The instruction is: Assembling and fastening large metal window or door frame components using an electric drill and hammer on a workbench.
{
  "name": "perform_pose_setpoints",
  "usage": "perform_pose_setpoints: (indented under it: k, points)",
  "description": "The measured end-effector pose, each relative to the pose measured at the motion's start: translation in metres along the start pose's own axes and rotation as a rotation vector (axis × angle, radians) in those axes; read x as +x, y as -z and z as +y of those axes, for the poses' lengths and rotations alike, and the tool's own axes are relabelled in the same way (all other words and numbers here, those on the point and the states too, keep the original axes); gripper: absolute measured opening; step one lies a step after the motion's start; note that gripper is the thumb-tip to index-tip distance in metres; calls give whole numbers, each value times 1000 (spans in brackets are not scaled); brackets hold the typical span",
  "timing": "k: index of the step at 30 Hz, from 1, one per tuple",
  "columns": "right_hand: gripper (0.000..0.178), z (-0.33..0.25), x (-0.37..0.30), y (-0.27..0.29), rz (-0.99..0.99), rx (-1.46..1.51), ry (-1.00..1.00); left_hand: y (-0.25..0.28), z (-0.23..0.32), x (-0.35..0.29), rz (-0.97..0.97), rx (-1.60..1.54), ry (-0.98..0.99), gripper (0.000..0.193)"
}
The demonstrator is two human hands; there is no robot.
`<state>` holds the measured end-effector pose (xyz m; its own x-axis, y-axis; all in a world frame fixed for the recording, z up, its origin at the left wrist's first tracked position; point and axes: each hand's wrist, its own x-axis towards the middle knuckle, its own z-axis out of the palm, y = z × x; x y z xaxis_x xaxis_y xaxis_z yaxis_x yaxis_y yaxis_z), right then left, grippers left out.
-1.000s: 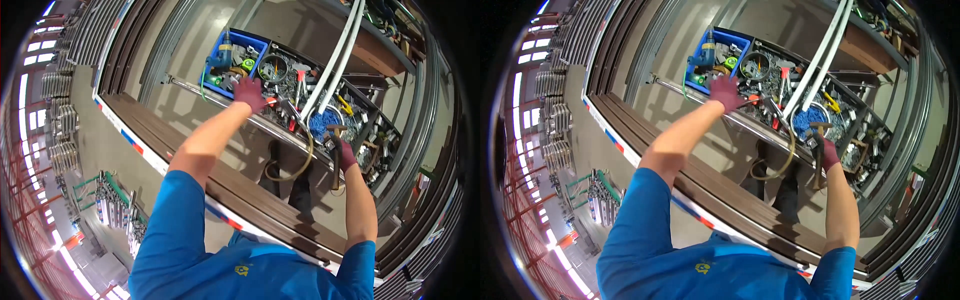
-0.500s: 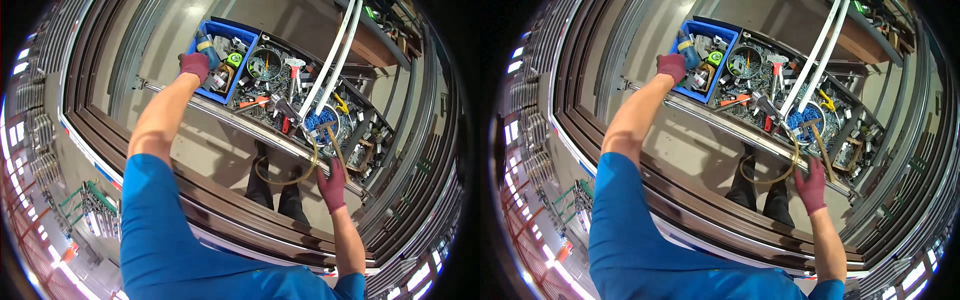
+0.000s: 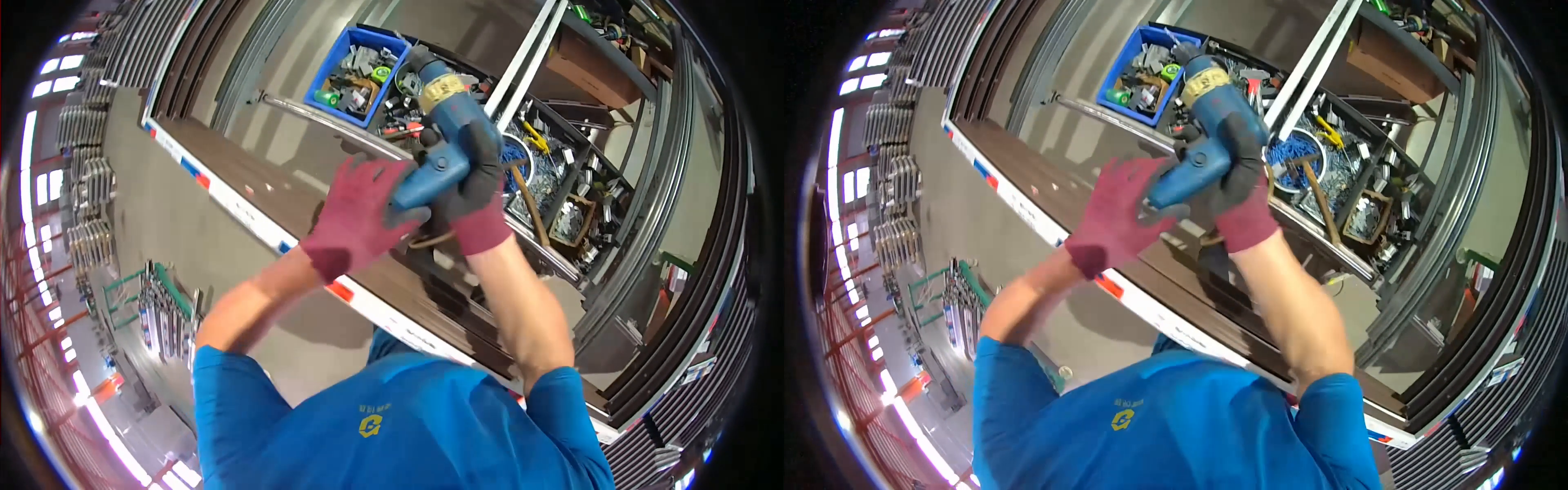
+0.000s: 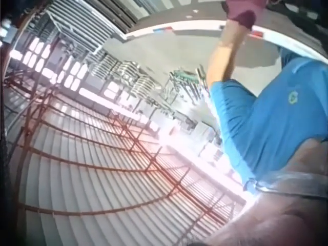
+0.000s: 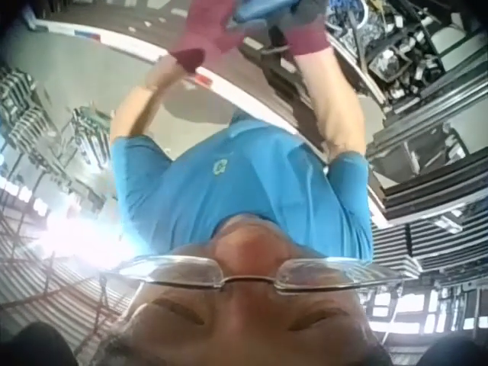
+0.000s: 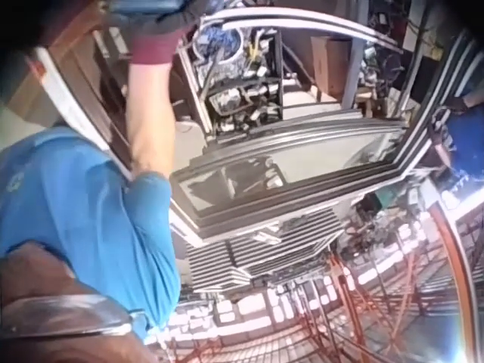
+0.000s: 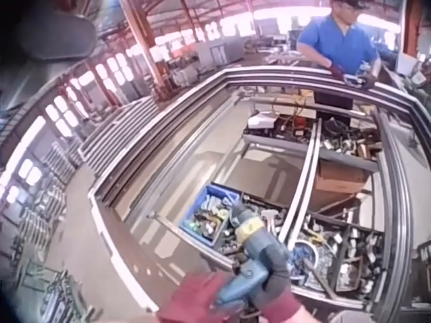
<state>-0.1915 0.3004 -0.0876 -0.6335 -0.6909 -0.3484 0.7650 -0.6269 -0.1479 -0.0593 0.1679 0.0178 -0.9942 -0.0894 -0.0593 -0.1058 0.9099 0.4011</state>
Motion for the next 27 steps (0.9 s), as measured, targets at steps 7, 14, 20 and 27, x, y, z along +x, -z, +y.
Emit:
perform_pose_setpoints:
  k: [7, 14, 20, 27]
  points:
    - [80, -234, -165, 45, -111, -521, -173, -57, 42, -143, 799, -746, 925, 70]
    - [80, -372, -253, 121, -120, -1028, -345, -110, -23, -143, 541, -1607, 984, 26]
    - [86, -355, -242, 90, -163, -1342, -853, -97, 29, -136, 794, -1021, 1269, 21]
    - [93, -347, -200, 136, -304, -1160, -828, -97, 21, -140, 744, -843, 1245, 21]
